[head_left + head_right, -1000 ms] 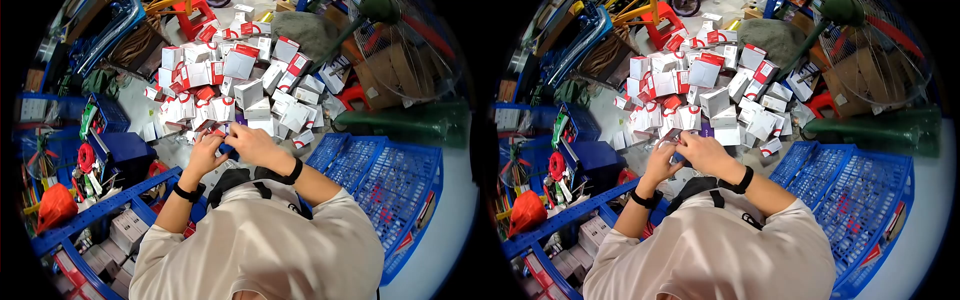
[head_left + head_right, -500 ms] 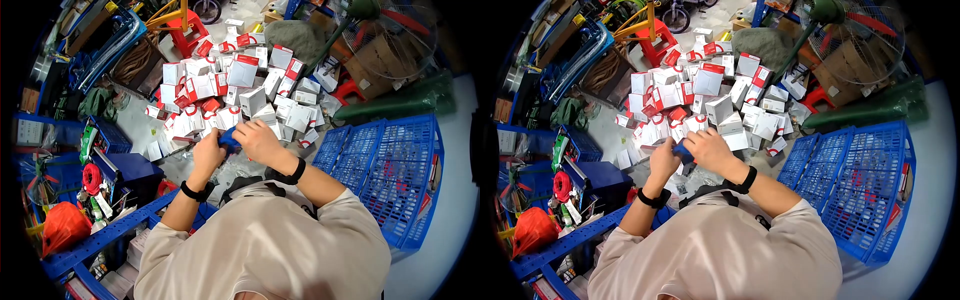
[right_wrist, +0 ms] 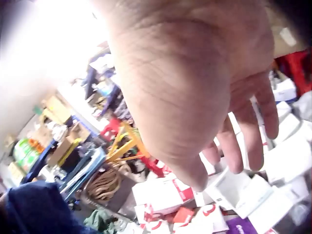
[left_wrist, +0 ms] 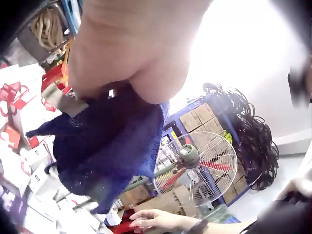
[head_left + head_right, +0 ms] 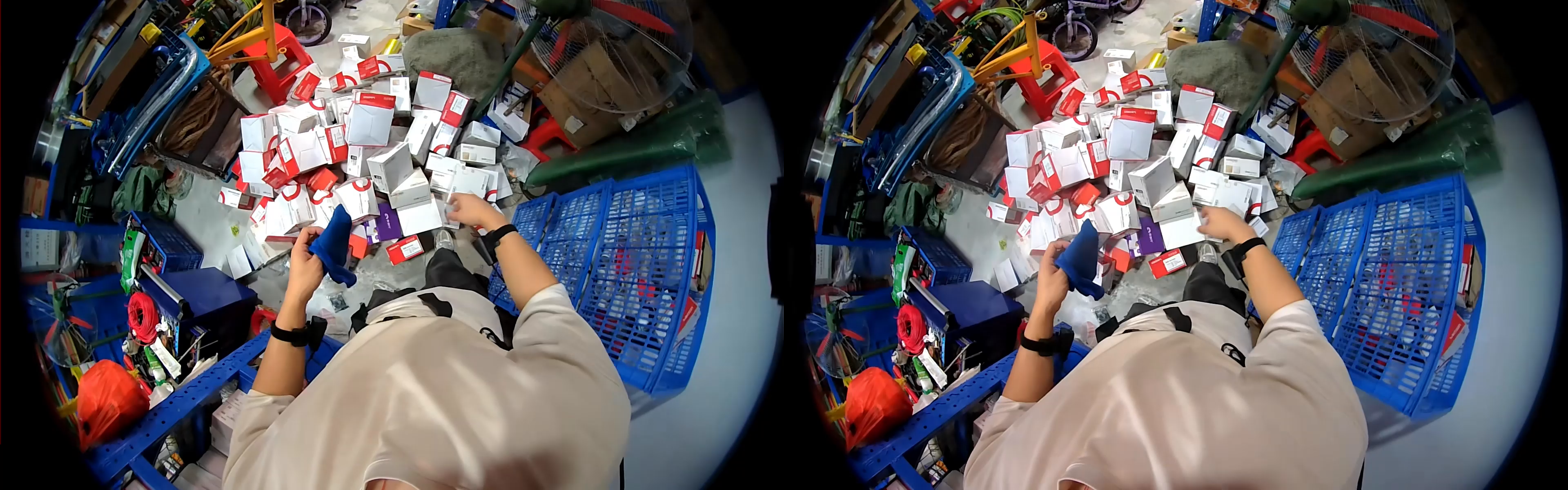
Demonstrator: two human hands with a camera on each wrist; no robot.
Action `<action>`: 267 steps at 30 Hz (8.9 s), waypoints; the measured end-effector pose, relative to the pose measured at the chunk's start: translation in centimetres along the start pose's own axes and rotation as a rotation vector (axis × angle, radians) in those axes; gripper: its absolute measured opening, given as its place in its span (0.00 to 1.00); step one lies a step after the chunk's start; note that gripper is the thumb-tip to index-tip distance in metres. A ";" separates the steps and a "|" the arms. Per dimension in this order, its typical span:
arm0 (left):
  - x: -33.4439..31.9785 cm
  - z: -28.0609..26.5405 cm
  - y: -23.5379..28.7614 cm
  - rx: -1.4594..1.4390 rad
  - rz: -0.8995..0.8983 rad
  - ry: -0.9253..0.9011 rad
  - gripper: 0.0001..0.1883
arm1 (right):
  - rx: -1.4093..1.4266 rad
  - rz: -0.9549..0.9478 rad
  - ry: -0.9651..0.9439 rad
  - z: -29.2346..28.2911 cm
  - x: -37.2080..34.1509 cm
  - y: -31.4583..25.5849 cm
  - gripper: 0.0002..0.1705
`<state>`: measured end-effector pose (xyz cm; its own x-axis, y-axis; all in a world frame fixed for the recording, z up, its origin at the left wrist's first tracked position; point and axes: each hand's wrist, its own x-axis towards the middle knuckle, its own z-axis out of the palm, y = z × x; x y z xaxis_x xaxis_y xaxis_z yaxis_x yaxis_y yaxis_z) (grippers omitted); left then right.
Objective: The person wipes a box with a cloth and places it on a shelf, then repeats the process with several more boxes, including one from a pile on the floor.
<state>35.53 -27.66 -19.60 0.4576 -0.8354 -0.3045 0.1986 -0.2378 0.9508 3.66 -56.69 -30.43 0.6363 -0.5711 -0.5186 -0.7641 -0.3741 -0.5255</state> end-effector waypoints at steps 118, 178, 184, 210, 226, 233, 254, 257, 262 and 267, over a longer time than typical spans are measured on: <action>-2.1 6.2 3.8 0.099 0.071 0.147 0.21 | 1.808 -0.692 0.042 -14.9 -2.7 -21.4 0.36; -5.4 1.3 17.7 0.513 0.911 0.256 0.34 | 0.361 -0.813 0.306 -12.9 -13.4 -26.6 0.65; -5.3 5.4 16.5 1.025 0.717 0.182 0.44 | -0.168 -0.940 0.493 -11.5 -13.5 -29.6 0.61; -5.5 -4.4 7.0 -0.155 0.663 0.318 0.52 | 0.620 -1.211 0.099 -12.5 -11.0 -32.6 0.54; -10.3 -9.4 6.6 -0.642 0.695 0.072 0.50 | 0.054 -1.645 0.245 -14.5 -13.6 -46.0 0.44; -10.7 -7.4 7.3 -0.619 0.614 0.095 0.52 | -0.068 -1.691 0.249 -11.8 -12.0 -44.2 0.36; 1.6 17.2 17.3 -0.350 0.494 -0.045 0.43 | 0.189 -1.570 1.130 -17.5 -7.3 -25.5 0.23; 2.8 19.4 17.2 0.098 0.561 0.232 0.41 | 0.001 -1.527 0.968 -18.3 -7.4 -22.9 0.24; 3.3 20.5 17.5 -0.663 0.287 0.176 0.39 | -0.110 -1.733 0.764 -16.4 -4.9 -18.9 0.27; 2.2 20.9 17.2 -1.092 0.505 -0.172 0.38 | 0.502 -1.604 0.366 -15.8 -4.6 -20.1 0.35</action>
<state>21.83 -43.92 -2.74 0.5898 -0.7880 0.1768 0.6948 0.6067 0.3862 14.41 -58.06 -6.82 0.5616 -0.0349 0.8267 0.7128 -0.4868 -0.5048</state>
